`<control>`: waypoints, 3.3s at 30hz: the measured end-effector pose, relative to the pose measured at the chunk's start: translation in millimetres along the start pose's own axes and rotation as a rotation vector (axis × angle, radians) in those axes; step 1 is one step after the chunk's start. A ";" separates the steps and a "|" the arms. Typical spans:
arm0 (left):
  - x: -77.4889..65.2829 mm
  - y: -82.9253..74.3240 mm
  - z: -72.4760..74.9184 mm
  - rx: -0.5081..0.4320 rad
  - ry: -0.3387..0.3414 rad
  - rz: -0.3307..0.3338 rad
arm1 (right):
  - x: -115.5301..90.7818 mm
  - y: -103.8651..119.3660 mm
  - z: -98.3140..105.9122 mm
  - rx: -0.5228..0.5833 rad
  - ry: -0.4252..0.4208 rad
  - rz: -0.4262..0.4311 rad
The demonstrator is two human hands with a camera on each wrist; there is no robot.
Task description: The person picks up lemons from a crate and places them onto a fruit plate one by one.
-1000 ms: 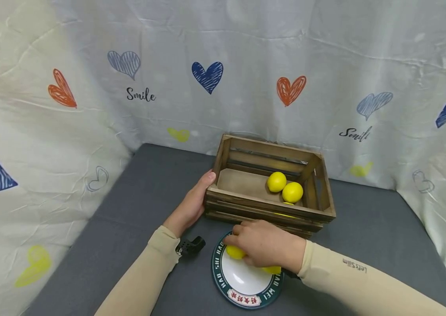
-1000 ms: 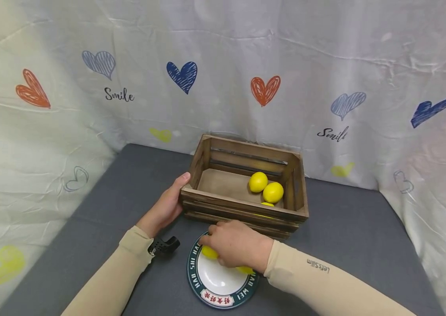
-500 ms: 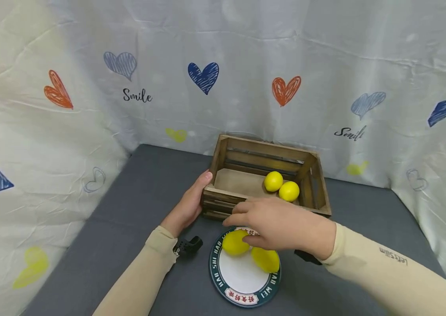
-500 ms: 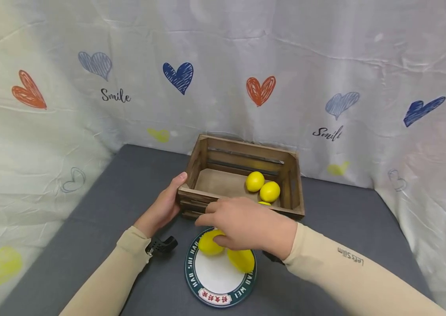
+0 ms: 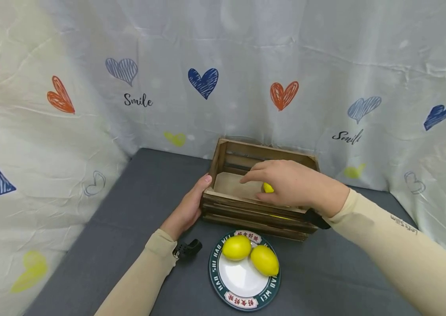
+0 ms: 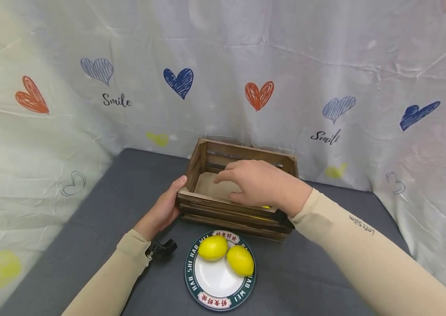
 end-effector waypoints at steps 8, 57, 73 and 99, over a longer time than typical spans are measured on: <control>-0.5 6.8 0.4 -0.013 0.002 0.016 | 17.0 -60.6 -29.0 0.053 0.119 -0.124; 2.7 4.2 4.4 -0.003 0.015 0.023 | 52.8 -115.9 -130.3 -0.071 0.401 -0.151; 3.5 1.6 2.9 0.000 0.030 0.013 | 52.2 -116.4 -132.6 -0.010 0.422 -0.178; -0.3 0.8 1.9 0.013 -0.011 0.034 | 32.2 -94.7 -63.6 -0.002 0.209 -0.164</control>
Point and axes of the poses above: each hand's wrist, its own x-axis towards the middle knuckle, its own z-axis out of the back of the hand, y = z × x, the point moved 10 cm from there along x, towards the middle knuckle, and after that the axes turned 1 degree about -x, right-handed, at the moved point
